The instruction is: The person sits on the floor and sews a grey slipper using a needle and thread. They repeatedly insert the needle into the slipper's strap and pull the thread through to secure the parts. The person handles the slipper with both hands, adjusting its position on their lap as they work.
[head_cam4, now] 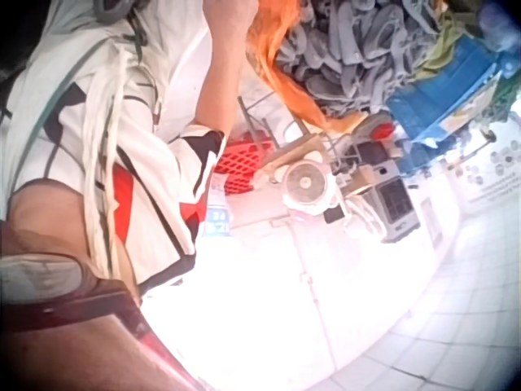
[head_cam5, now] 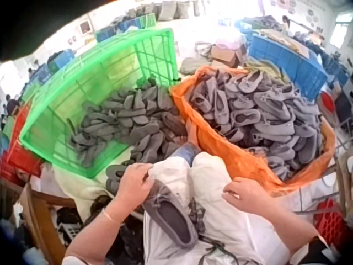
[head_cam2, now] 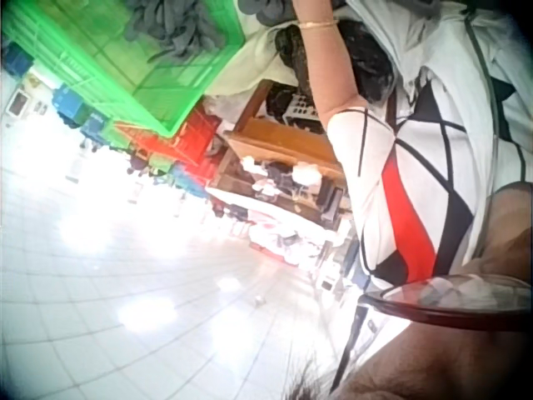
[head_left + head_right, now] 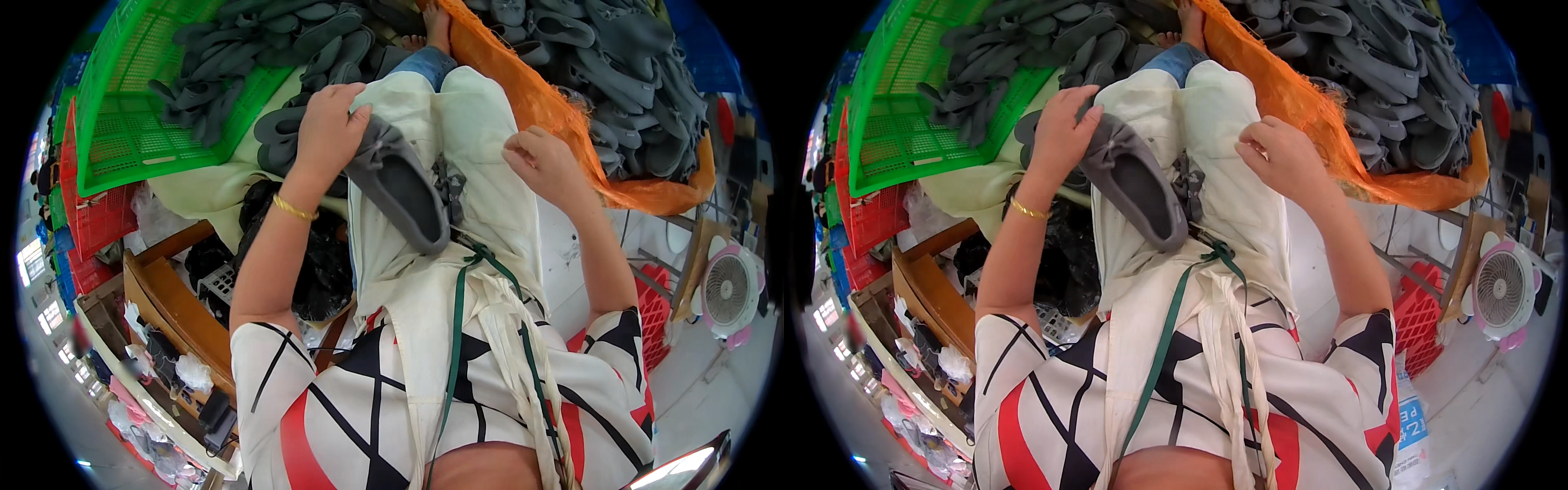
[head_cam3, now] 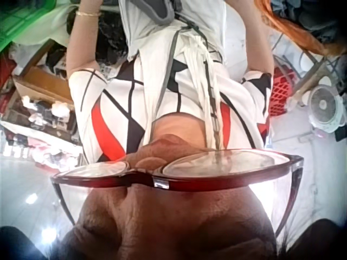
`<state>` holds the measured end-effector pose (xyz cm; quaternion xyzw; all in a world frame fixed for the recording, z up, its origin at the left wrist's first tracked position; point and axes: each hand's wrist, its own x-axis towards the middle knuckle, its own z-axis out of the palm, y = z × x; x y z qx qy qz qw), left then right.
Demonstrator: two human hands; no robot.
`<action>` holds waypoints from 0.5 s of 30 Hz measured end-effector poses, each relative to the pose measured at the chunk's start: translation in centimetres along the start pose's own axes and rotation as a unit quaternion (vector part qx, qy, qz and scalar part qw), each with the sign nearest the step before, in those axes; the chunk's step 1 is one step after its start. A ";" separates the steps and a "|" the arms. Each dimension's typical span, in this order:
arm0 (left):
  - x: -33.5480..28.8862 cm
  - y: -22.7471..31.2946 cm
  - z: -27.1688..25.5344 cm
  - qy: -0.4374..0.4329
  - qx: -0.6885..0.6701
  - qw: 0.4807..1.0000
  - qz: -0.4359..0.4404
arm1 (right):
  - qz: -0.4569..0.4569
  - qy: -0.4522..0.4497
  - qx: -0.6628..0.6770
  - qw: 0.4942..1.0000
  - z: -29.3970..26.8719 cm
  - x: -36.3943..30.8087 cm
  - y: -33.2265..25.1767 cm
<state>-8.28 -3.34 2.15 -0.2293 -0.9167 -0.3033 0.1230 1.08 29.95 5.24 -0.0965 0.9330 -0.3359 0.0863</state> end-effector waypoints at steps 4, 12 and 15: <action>-1.5 2.8 -1.7 -0.096 0.042 0.987 -0.123 | 0.031 0.022 0.120 0.992 3.0 3.8 -1.0; -4.8 2.9 -1.8 -0.124 -0.033 0.974 -0.188 | -0.015 -0.066 0.252 0.965 10.4 10.5 -6.3; -5.5 3.0 -1.3 -0.140 -0.060 0.959 -0.238 | -0.059 -0.101 0.223 0.968 10.7 10.5 -7.1</action>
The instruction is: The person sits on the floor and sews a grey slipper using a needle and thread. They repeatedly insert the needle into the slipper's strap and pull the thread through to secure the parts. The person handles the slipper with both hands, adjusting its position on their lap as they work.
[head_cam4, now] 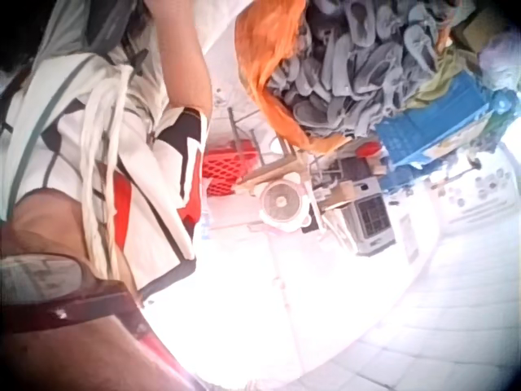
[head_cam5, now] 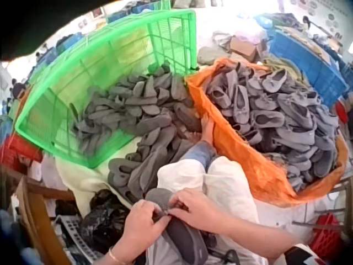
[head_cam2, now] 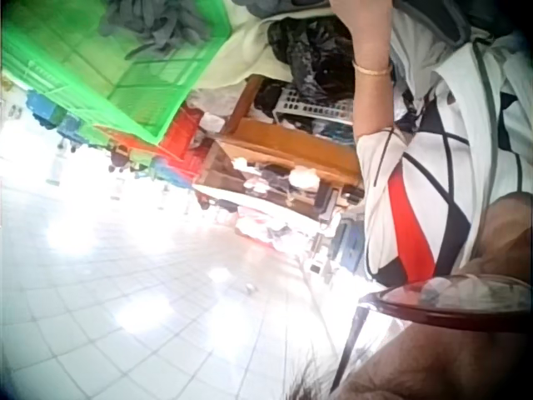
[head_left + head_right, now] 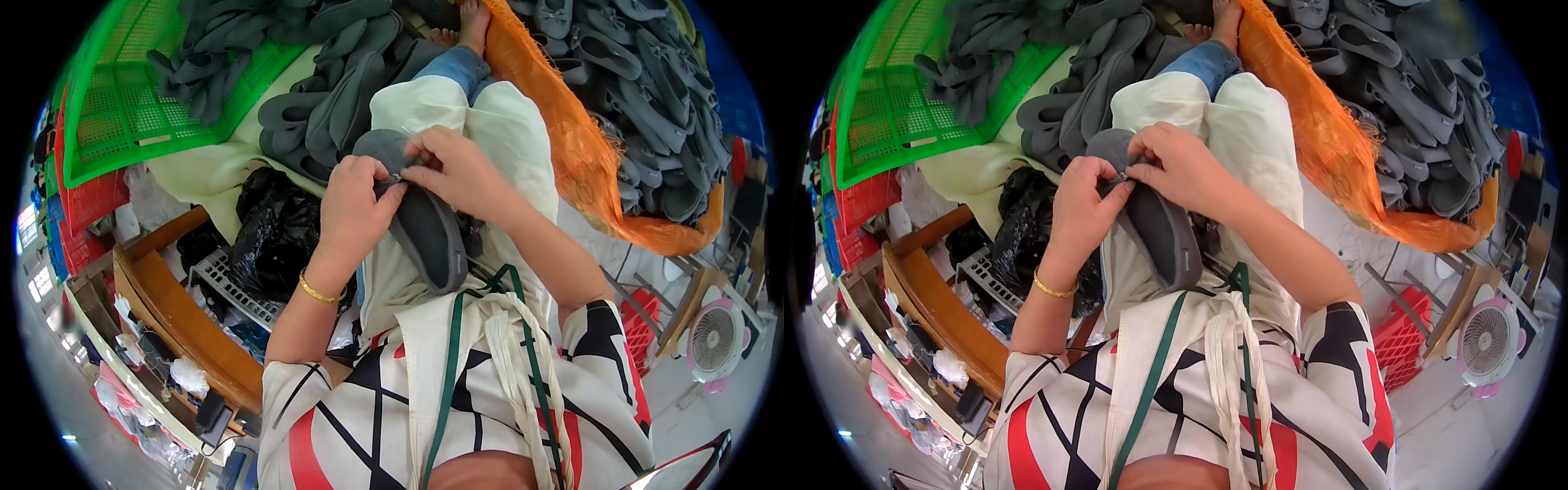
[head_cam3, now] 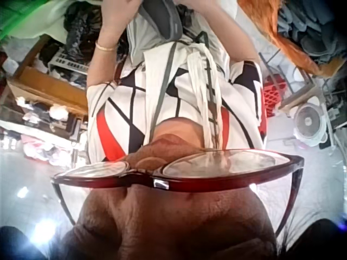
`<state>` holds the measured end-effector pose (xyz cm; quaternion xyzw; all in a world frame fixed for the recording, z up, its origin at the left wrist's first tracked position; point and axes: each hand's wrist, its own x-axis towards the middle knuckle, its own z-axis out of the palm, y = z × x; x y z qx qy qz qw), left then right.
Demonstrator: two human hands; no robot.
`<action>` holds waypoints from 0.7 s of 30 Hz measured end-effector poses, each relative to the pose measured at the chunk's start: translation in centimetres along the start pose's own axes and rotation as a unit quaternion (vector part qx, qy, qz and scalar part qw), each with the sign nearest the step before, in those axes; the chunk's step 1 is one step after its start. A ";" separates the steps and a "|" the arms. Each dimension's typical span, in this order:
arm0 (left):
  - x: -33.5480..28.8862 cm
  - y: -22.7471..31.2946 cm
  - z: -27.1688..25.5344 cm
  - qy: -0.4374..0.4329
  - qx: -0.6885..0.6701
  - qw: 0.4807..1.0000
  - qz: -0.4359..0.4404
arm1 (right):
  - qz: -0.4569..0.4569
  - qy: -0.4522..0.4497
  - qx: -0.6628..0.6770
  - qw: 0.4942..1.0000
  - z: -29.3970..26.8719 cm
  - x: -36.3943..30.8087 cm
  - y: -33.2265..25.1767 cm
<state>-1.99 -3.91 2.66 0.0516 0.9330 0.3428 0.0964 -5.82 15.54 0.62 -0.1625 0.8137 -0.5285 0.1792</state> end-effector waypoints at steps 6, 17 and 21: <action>-1.5 -0.1 1.6 0.064 -0.016 0.997 0.026 | -0.130 0.048 -0.059 0.989 1.2 -2.3 1.8; -1.6 -1.3 2.4 0.128 -0.048 0.989 0.063 | -0.138 0.037 -0.134 0.981 1.3 -1.7 1.4; -1.7 -1.7 2.8 0.131 -0.058 0.987 0.066 | -0.139 0.034 -0.127 0.982 1.4 -1.5 1.5</action>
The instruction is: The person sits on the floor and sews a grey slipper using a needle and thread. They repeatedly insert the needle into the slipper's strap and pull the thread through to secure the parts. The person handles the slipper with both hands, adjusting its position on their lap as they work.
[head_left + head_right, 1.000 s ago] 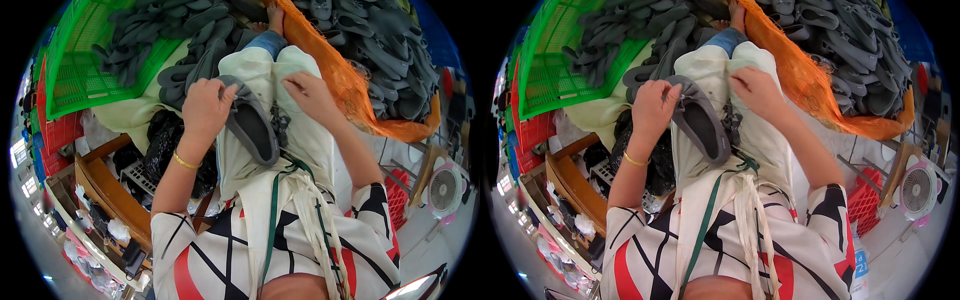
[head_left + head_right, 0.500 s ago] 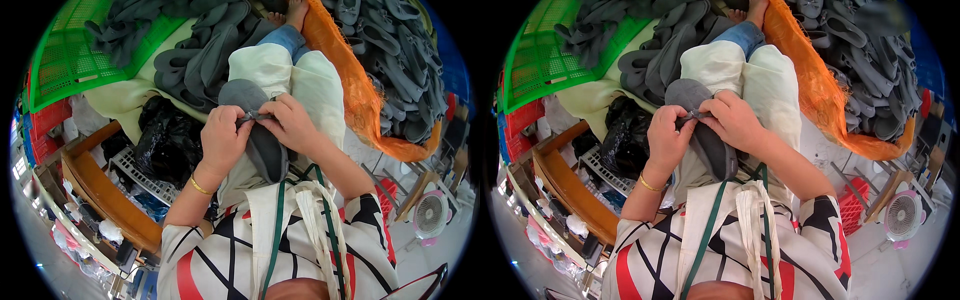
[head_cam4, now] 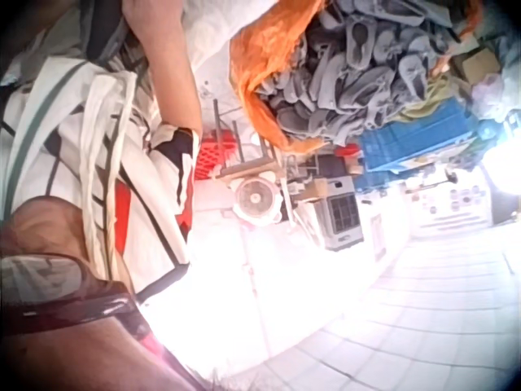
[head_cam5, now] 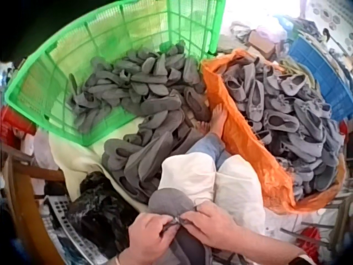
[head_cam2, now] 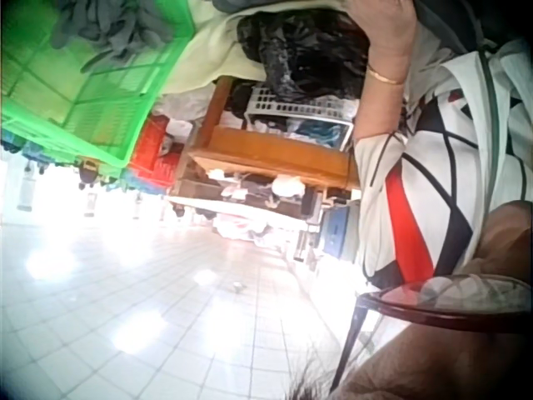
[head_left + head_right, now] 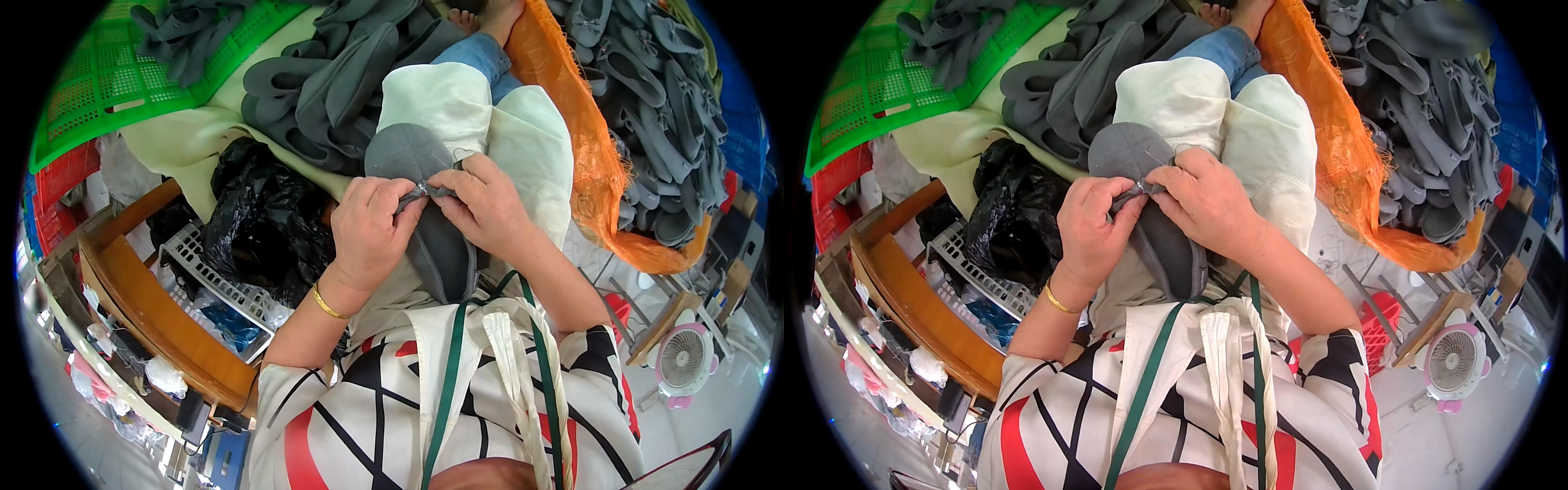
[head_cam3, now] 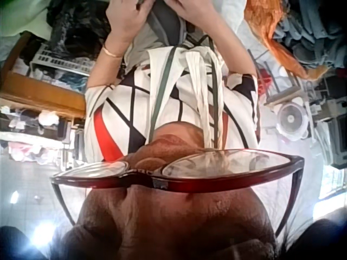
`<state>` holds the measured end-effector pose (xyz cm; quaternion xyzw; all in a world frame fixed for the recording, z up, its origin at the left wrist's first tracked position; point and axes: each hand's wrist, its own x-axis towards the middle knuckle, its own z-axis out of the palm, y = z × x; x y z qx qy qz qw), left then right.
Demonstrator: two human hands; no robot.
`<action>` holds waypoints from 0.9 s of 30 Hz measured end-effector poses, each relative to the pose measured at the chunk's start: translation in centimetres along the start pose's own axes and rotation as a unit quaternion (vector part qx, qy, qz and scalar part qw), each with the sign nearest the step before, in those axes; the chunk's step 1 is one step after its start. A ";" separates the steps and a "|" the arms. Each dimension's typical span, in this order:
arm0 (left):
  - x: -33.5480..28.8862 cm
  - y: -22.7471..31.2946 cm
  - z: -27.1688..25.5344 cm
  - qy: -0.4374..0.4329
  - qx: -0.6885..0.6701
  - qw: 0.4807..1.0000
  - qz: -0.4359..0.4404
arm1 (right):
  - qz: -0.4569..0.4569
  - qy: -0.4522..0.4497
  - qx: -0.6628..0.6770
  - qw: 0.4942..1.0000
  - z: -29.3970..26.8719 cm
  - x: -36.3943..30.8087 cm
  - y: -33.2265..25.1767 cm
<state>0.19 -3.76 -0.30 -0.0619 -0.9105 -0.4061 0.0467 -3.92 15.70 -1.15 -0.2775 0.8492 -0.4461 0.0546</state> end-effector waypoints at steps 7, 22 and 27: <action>0.6 -0.5 -0.4 -0.038 -0.028 0.999 -0.018 | 0.026 -0.024 0.018 0.999 -0.3 0.4 -0.4; 0.9 -0.9 -1.2 -0.102 -0.063 0.992 -0.041 | 0.154 -0.118 0.060 0.979 -0.8 1.9 -0.9; 1.1 -0.7 -1.7 -0.112 -0.065 0.989 -0.068 | 0.250 -0.125 0.124 0.952 -1.2 2.0 -2.0</action>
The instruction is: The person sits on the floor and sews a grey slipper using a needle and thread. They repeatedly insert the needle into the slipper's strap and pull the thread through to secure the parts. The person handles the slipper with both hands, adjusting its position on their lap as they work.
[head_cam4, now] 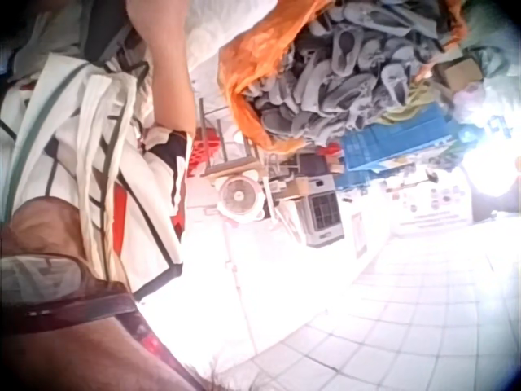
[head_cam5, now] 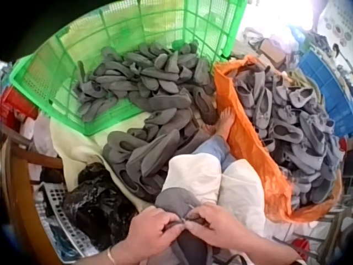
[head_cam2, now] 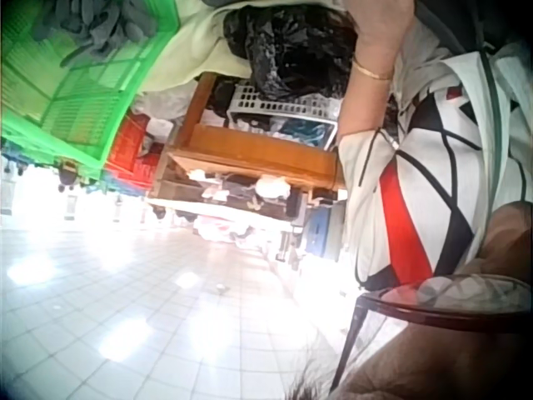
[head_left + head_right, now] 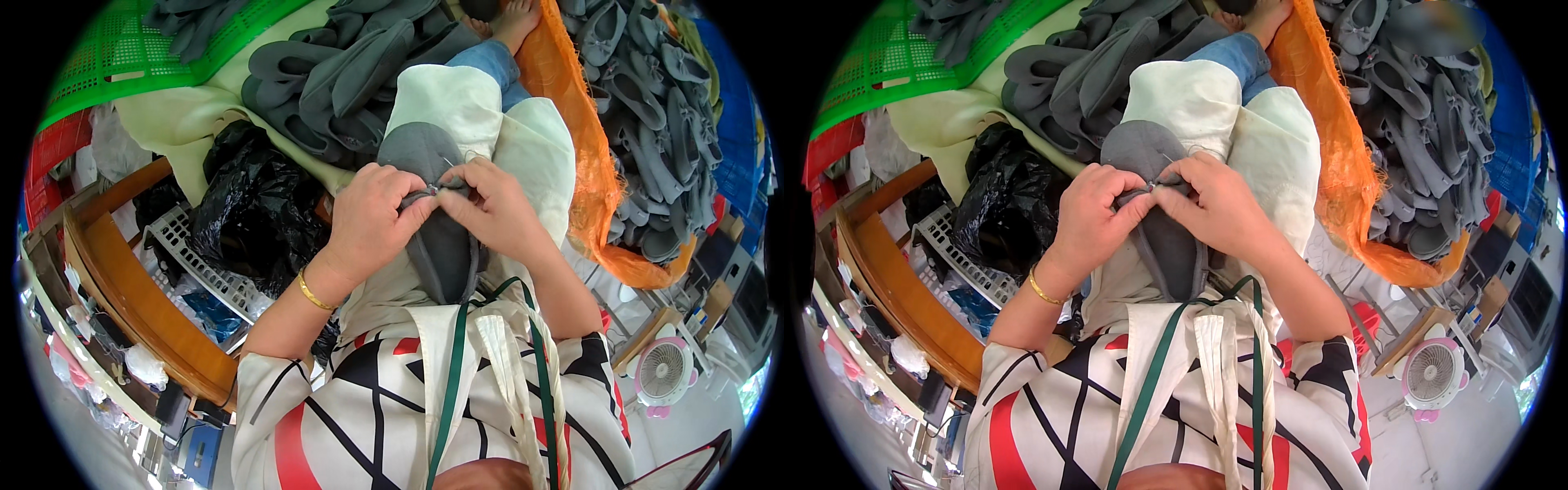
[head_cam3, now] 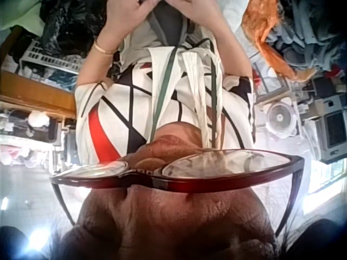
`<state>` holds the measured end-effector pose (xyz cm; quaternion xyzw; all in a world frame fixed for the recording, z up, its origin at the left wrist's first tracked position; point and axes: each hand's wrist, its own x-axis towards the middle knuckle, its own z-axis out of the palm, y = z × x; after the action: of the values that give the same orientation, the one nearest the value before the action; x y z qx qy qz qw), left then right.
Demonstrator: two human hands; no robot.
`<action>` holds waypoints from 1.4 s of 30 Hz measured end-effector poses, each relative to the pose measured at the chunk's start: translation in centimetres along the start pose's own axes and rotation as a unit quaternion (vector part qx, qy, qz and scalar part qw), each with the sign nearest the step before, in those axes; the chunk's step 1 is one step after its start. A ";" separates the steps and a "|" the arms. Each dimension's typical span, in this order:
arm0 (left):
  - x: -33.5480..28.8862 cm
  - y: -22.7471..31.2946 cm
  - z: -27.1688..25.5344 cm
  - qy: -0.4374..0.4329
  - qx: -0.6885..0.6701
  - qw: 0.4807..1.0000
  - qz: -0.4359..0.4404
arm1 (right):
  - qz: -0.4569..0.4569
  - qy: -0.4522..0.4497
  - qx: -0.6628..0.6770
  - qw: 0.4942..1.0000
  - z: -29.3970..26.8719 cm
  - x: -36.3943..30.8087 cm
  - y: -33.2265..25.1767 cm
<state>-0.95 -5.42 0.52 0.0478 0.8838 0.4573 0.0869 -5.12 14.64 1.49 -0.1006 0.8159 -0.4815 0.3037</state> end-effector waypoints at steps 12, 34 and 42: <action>0.5 -0.6 -1.0 -0.102 -0.193 0.953 -0.209 | -0.107 0.095 -0.325 0.935 -3.0 -2.0 -1.1; 0.5 -1.9 -0.2 0.004 -0.422 0.873 -0.245 | 0.047 0.107 0.776 0.620 1.1 -5.5 0.9; 0.6 -1.3 -0.1 -0.017 -0.413 0.889 -0.199 | 0.089 0.142 0.775 0.609 1.6 -5.0 2.5</action>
<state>-1.57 -6.14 -0.60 -0.1613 0.6046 0.7531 0.2033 0.08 17.07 0.76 0.3147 0.1760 -0.9131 0.1904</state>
